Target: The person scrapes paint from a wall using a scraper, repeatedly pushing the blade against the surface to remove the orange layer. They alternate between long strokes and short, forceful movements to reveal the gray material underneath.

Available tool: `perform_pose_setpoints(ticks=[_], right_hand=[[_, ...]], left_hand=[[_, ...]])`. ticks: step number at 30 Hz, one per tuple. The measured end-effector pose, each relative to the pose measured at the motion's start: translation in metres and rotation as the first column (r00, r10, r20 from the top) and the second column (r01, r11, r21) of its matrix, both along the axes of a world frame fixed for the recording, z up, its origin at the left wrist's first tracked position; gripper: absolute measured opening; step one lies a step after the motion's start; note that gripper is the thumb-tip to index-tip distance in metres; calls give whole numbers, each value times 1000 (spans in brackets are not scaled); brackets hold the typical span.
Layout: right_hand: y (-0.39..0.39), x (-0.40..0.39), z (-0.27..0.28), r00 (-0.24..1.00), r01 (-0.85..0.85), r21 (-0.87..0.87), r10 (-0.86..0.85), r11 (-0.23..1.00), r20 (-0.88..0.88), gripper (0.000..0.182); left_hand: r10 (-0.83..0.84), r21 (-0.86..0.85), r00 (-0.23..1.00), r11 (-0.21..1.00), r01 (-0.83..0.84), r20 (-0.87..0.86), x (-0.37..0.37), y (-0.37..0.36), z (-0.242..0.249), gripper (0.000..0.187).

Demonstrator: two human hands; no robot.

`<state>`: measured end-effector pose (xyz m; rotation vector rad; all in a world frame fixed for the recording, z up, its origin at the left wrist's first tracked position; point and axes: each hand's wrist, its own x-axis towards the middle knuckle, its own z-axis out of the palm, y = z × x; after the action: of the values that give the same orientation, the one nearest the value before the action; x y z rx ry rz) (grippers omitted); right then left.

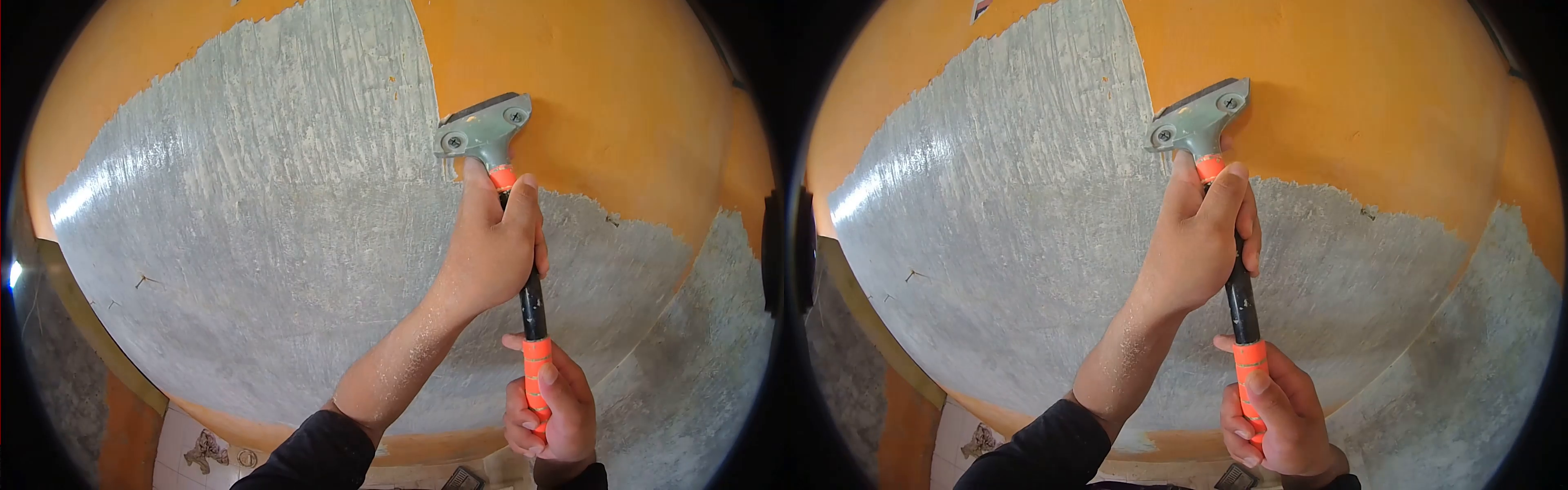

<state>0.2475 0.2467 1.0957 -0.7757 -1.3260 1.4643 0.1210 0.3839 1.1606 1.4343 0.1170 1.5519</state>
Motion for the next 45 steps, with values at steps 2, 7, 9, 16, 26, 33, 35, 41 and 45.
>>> perform_pose_setpoints(ticks=[2, 7, 9, 16, 26, 33, 35, 41, 45], right_hand=[[1, 1, 1, 1000, -16, 4, 16, 1000, 4, 52], [-2, 0, 3, 1000, -5, -11, 5, 1000, -6, 52], [-5, -2, 6, 1000, 9, -21, -9, 1000, -3, 53], [-6, -4, 11, 999, 34, -13, -34, 999, 9, 54], [-6, -10, 17, 999, 37, -14, -38, 999, -14, 53], [-6, -14, 20, 999, 52, 25, -52, 998, -9, 52], [-5, -15, 21, 998, 58, 33, -58, 998, -2, 52], [5, -28, 34, 995, 100, 78, -101, 992, 7, 54], [15, -35, 40, 995, 100, 119, -101, 988, -1, 55]], left_hand=[[14, -6, 1000, 1000, -14, -10, -1, -2, 1, 20], [26, -40, 999, 999, -27, -28, -1, -5, 4, 30], [14, -37, 1000, 999, -14, -25, -2, -4, 5, 30], [-2, -33, 1000, 999, 3, 19, -1, -4, 9, 28], [-19, -16, 999, 1000, 20, 27, -5, -1, 17, 27], [-45, 4, 998, 999, 45, 47, -6, 3, 21, 20], [-55, 14, 997, 998, 54, 57, -8, 4, 22, 23], [12, 29, 998, 999, -14, 60, -11, 12, 40, 15], [29, 65, 998, 997, -32, 52, -21, 14, 53, 16]])
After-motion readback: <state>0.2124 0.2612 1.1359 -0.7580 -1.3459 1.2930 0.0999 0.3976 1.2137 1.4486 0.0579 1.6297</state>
